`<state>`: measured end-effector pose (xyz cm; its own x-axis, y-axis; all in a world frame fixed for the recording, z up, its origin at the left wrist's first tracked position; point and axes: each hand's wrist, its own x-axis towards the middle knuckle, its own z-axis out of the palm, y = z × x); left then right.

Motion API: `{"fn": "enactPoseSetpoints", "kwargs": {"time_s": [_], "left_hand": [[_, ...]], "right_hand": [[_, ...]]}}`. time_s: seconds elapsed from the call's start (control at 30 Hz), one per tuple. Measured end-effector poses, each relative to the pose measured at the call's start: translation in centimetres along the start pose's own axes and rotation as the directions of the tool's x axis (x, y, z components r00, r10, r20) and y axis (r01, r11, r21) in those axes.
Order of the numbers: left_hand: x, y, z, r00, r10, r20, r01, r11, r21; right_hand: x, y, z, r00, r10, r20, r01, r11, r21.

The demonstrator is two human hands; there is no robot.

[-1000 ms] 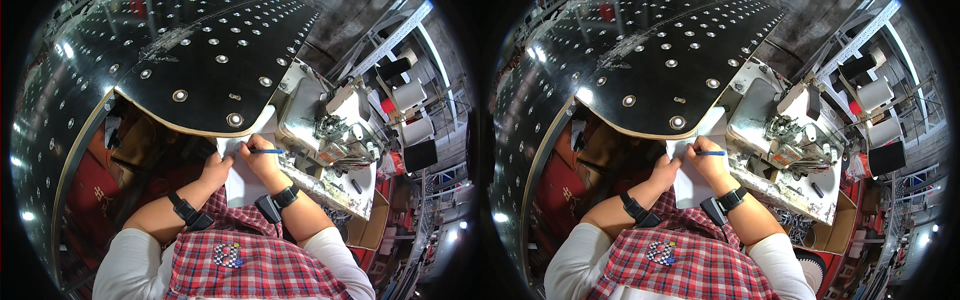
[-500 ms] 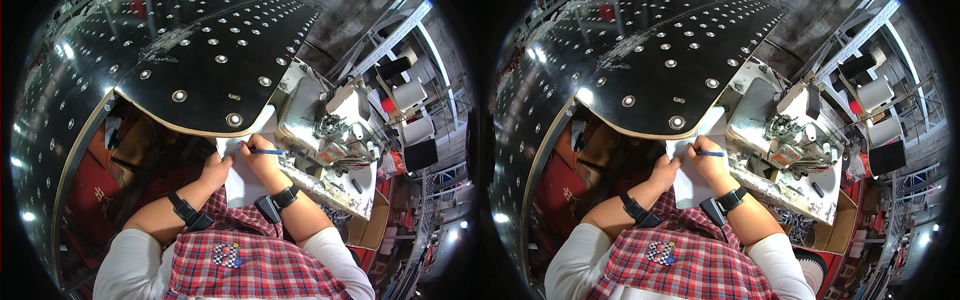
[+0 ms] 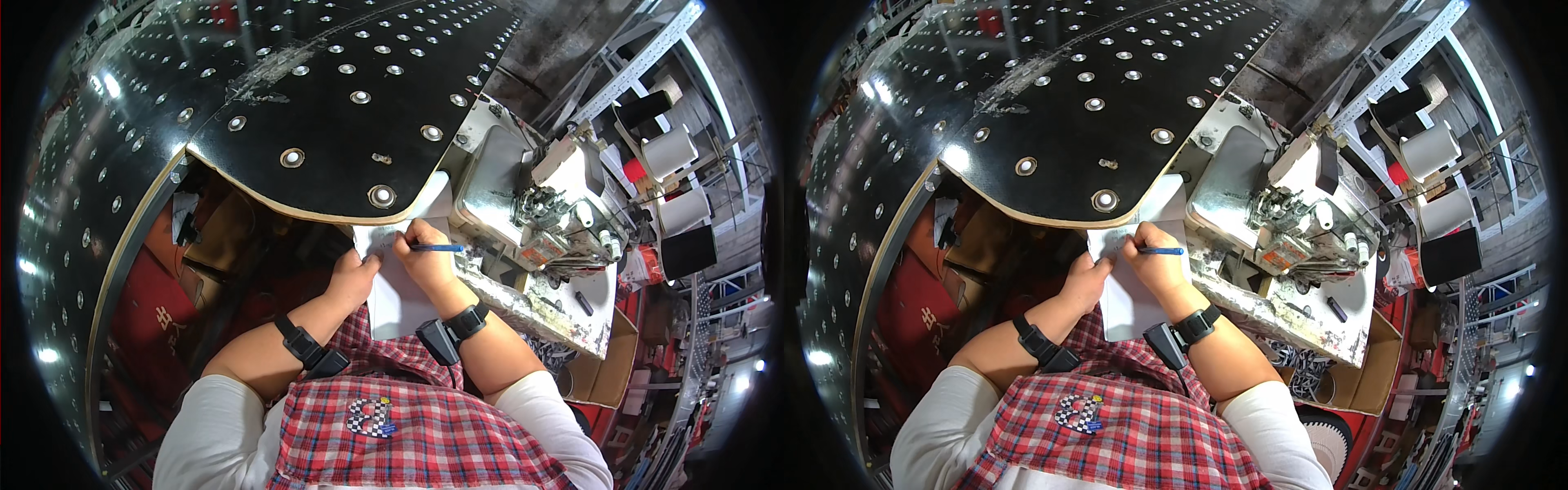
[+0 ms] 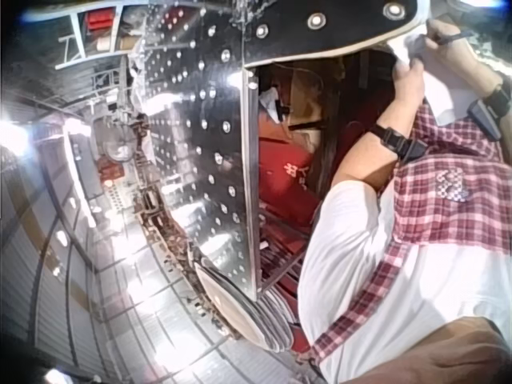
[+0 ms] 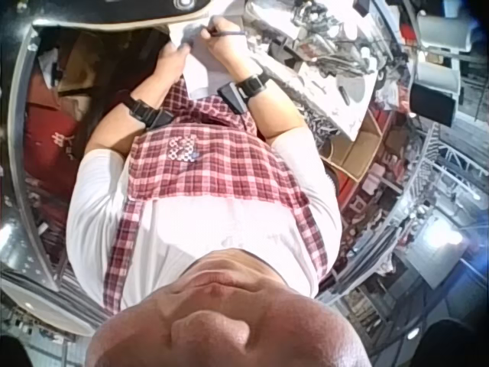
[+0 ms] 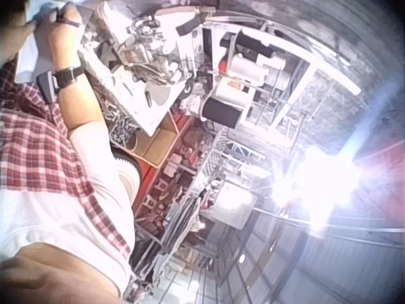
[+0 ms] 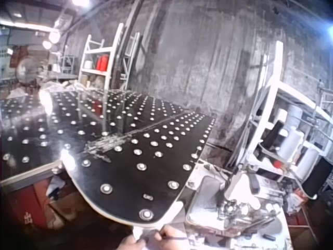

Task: The recorder logs production numbers on a notepad, moves and organizes large stacks of circular floor mats, and then prepares a large thread spool and threads an industrial sewing machine.

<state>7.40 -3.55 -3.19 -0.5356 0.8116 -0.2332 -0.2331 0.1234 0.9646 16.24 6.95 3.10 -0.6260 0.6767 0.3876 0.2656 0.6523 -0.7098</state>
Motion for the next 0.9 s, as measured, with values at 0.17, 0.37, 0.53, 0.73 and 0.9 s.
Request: {"fn": "enactPoseSetpoints", "kwargs": {"time_s": [0.17,0.37,0.53,0.73,0.9], "left_hand": [[0.1,-0.4,0.1,0.998,0.024,-0.057,-0.022,0.999,0.040],[0.3,-0.8,0.0,0.997,0.054,-0.059,-0.049,0.995,0.086],[0.2,-0.7,0.1,0.996,0.054,-0.075,-0.051,0.998,0.040],[0.8,-1.9,-0.2,0.994,0.081,-0.071,-0.073,0.992,0.100],[0.3,-1.0,0.1,0.996,0.074,-0.059,-0.071,0.996,0.045]], "right_hand": [[-0.4,0.9,0.1,0.999,0.020,-0.042,-0.020,1.000,0.017],[-0.3,0.6,0.2,0.998,-0.032,-0.059,0.031,0.999,-0.022],[-0.3,0.3,0.0,1.000,-0.002,-0.019,0.001,0.999,-0.037],[-0.3,1.1,0.3,0.999,-0.003,-0.053,0.003,1.000,-0.002],[-0.3,0.9,0.1,0.999,0.019,-0.027,-0.019,1.000,-0.006]]}}
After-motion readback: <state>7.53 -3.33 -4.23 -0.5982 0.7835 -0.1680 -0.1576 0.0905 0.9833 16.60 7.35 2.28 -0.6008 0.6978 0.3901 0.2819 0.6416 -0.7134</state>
